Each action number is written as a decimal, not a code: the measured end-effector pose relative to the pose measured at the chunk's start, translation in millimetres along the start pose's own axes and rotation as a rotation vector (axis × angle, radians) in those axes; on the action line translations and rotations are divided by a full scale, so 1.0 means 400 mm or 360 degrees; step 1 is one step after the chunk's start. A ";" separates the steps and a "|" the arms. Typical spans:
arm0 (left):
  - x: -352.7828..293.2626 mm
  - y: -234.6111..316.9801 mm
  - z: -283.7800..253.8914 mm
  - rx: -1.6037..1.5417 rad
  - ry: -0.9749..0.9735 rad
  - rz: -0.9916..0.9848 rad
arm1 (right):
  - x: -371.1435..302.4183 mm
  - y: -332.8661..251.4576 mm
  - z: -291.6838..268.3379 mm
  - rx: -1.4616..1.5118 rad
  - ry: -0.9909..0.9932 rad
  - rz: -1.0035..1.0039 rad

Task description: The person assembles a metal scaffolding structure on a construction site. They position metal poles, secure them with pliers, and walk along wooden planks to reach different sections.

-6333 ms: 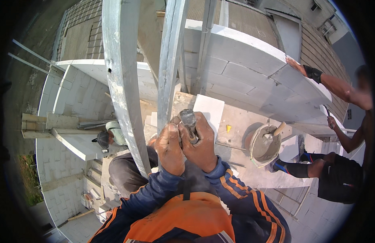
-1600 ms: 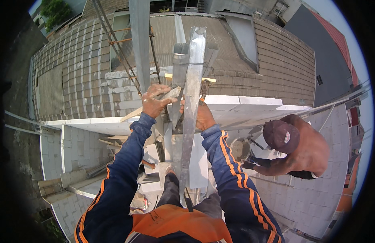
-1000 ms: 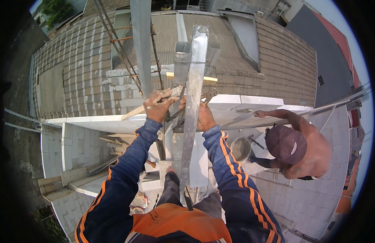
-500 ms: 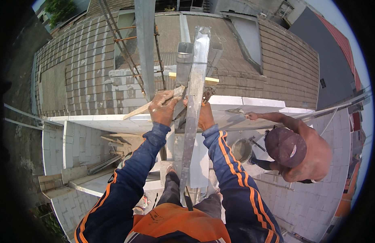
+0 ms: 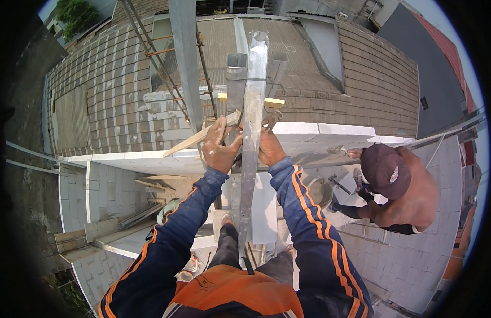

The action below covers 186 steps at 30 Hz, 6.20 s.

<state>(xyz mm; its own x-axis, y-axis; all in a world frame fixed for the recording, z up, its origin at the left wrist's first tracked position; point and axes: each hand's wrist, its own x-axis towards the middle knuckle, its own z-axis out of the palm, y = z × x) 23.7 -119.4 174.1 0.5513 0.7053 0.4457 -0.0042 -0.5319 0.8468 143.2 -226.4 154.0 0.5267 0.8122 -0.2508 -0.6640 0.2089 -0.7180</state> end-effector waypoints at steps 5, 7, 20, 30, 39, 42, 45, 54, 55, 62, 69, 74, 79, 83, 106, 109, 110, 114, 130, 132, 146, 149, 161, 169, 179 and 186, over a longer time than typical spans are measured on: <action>0.006 0.006 0.010 0.0076 0.0034 -0.0065 | -0.022 0.005 -0.008 0.0181 -0.0149 0.0030; 0.013 0.006 0.009 0.0218 0.0080 0.0046 | -0.025 0.019 -0.003 0.0202 -0.0111 0.0010; 0.032 -0.012 0.000 0.0343 0.0009 0.0090 | -0.187 -0.011 0.095 -0.0067 0.0658 -0.1499; 0.082 -0.020 -0.057 0.0421 -0.0412 0.0226 | -0.303 0.117 0.282 -0.1571 0.0820 -0.1061; 0.121 -0.060 -0.098 -0.0013 -0.0698 0.0327 | -0.183 0.119 0.371 -0.1882 0.1041 -0.1202; 0.126 -0.104 -0.109 0.0118 -0.0784 0.0523 | -0.170 0.103 0.394 -0.1962 0.1072 -0.0865; 0.137 -0.169 -0.111 0.0161 -0.0839 0.0485 | -0.152 0.090 0.414 -0.2034 0.1003 -0.0933; 0.165 -0.147 -0.142 0.0768 -0.0989 0.0166 | -0.100 0.076 0.410 -0.2038 0.1039 -0.0889; 0.170 -0.124 -0.149 0.0626 -0.1001 0.0128 | -0.095 0.084 0.404 -0.2009 0.1070 -0.0944; 0.202 -0.028 -0.130 0.0051 -0.0931 0.0157 | -0.062 0.137 0.383 -0.1638 0.1319 -0.1116; 0.221 -0.032 -0.130 0.0240 -0.1034 0.0112 | -0.058 0.162 0.361 -0.1577 0.1355 -0.1193; 0.229 -0.019 -0.137 0.0211 -0.1105 0.0053 | -0.037 0.188 0.354 -0.1298 0.1465 -0.1285; 0.234 0.004 -0.142 0.0289 -0.1163 0.0151 | -0.013 0.210 0.355 -0.0849 0.1495 -0.1217; 0.236 0.001 -0.151 0.0292 -0.1191 0.0236 | 0.006 0.218 0.351 -0.0763 0.1507 -0.1152; 0.240 -0.018 -0.154 0.0266 -0.1097 0.0677 | 0.056 0.243 0.329 -0.0702 0.1511 -0.1209; 0.235 -0.010 -0.154 0.0313 -0.1049 0.0661 | 0.063 0.241 0.323 -0.0822 0.1585 -0.1184; 0.234 -0.007 -0.153 0.0337 -0.1027 0.0656 | 0.065 0.241 0.322 -0.0824 0.1592 -0.1163; 0.240 0.007 -0.144 0.0432 -0.1109 0.0336 | 0.072 0.245 0.318 -0.0707 0.1571 -0.1072; 0.184 0.080 -0.091 0.0707 -0.0708 -0.0104 | 0.119 0.315 0.312 0.1406 0.0423 -0.0821; 0.181 0.077 -0.084 0.0777 -0.0734 -0.0064 | 0.104 0.312 0.313 0.1518 0.0219 -0.0700; 0.127 0.024 -0.104 0.0875 -0.0558 0.0888 | -0.348 0.411 0.143 0.0070 0.0204 0.1452; 0.125 0.026 -0.104 0.0695 -0.0466 0.0655 | -0.454 0.429 0.099 0.0256 0.0213 0.1595; 0.128 -0.014 -0.149 -0.0445 -0.0629 -0.1523 | -0.674 0.354 0.161 0.0499 0.0203 0.1288; 0.185 -0.002 -0.139 0.0232 -0.0583 -0.0474 | -0.628 0.347 0.160 0.0289 0.0228 0.1142; 0.246 0.019 -0.079 0.0594 -0.0699 0.0364 | -0.582 0.327 0.151 0.0271 0.0126 0.0947; 0.322 0.019 -0.032 0.0526 -0.0781 0.0373 | -0.605 0.339 0.156 0.0270 0.0098 0.0913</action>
<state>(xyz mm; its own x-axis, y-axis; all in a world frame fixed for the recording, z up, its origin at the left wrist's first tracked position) 83.8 -26.8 241.7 0.8856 0.2972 0.3570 0.0432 -0.8179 0.5737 -107.5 -360.8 157.7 0.0856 0.7891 -0.6082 -0.9241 -0.1653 -0.3446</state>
